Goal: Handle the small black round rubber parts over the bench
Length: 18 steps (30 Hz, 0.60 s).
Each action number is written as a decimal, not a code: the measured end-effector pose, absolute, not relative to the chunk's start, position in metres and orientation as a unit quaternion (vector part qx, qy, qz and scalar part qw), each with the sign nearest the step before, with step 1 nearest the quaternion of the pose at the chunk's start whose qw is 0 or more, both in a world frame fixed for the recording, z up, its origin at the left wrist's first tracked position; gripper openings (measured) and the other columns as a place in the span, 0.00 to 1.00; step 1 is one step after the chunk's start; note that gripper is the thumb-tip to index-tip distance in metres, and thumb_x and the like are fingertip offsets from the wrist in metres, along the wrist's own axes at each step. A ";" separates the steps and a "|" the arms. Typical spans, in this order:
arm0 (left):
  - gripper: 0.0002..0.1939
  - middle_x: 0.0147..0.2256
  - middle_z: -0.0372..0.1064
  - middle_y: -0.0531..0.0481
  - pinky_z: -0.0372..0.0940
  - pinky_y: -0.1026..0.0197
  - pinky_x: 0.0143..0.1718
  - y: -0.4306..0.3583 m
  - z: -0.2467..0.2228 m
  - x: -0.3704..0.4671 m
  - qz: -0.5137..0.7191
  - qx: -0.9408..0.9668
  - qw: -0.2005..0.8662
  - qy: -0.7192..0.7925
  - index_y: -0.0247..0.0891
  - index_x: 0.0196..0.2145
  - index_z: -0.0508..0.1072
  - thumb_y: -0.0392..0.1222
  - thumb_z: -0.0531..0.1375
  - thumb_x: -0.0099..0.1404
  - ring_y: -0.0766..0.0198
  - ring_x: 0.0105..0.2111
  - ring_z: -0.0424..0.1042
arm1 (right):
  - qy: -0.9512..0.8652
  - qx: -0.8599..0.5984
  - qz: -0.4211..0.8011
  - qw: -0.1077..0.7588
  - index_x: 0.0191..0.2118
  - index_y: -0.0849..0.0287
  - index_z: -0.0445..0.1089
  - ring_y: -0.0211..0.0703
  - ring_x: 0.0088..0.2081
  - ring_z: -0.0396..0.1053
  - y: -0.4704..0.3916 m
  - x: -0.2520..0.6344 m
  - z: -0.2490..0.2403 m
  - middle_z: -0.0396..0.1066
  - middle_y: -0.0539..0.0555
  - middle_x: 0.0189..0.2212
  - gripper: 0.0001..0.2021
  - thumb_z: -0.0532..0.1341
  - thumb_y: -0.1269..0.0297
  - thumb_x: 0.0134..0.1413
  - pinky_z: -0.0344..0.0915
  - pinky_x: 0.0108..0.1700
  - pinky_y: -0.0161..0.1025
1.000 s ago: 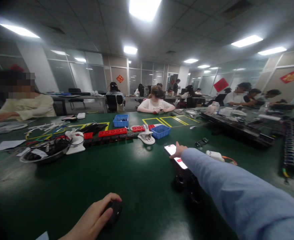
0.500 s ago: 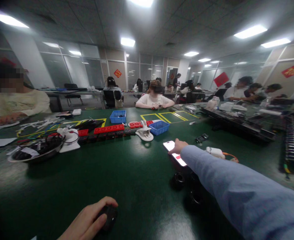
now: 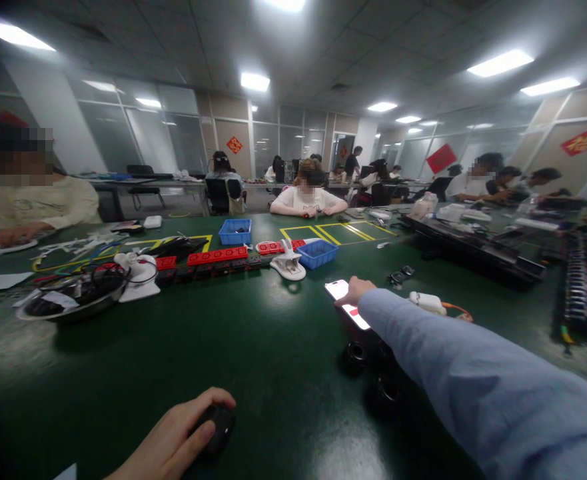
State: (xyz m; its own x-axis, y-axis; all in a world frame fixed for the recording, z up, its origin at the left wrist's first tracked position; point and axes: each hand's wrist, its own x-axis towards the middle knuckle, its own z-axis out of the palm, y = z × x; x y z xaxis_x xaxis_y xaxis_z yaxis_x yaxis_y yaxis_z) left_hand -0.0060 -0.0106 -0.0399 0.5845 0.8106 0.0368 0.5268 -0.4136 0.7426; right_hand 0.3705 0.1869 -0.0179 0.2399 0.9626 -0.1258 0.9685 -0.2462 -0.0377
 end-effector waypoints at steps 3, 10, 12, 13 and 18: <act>0.20 0.34 0.69 0.52 0.59 0.64 0.30 -0.010 -0.039 -0.006 0.203 0.814 0.362 0.406 0.44 0.43 0.64 0.56 0.41 0.66 0.61 0.30 0.69 | 0.617 0.785 -0.058 0.027 0.49 0.66 0.61 0.59 0.49 0.64 0.186 0.369 -0.017 0.66 0.66 0.46 0.40 0.66 0.44 0.30 0.63 0.44 0.45; 0.19 0.35 0.70 0.52 0.59 0.65 0.30 -0.013 -0.037 -0.007 0.199 0.808 0.366 0.416 0.45 0.43 0.65 0.56 0.42 0.66 0.61 0.31 0.69 | 0.619 0.783 -0.051 0.047 0.51 0.67 0.59 0.60 0.49 0.64 0.184 0.365 -0.015 0.66 0.67 0.47 0.40 0.65 0.44 0.33 0.63 0.44 0.46; 0.19 0.34 0.70 0.52 0.59 0.65 0.30 -0.013 -0.038 -0.007 0.201 0.811 0.361 0.414 0.45 0.43 0.65 0.55 0.42 0.66 0.61 0.30 0.69 | 0.618 0.783 -0.051 0.050 0.50 0.67 0.60 0.60 0.49 0.64 0.184 0.364 -0.014 0.67 0.66 0.46 0.40 0.64 0.43 0.34 0.63 0.42 0.45; 0.19 0.34 0.70 0.52 0.59 0.65 0.31 -0.012 -0.039 -0.007 0.203 0.812 0.356 0.415 0.45 0.43 0.65 0.55 0.42 0.66 0.61 0.30 0.69 | 0.618 0.783 -0.050 0.052 0.50 0.67 0.60 0.60 0.48 0.64 0.184 0.364 -0.015 0.67 0.67 0.46 0.40 0.64 0.43 0.33 0.63 0.42 0.45; 0.19 0.35 0.70 0.52 0.59 0.64 0.31 -0.011 -0.041 -0.006 0.197 0.817 0.350 0.413 0.45 0.44 0.64 0.55 0.41 0.66 0.61 0.31 0.69 | 0.617 0.785 -0.035 0.048 0.50 0.66 0.60 0.61 0.48 0.65 0.184 0.364 -0.016 0.67 0.68 0.45 0.41 0.65 0.43 0.32 0.62 0.43 0.47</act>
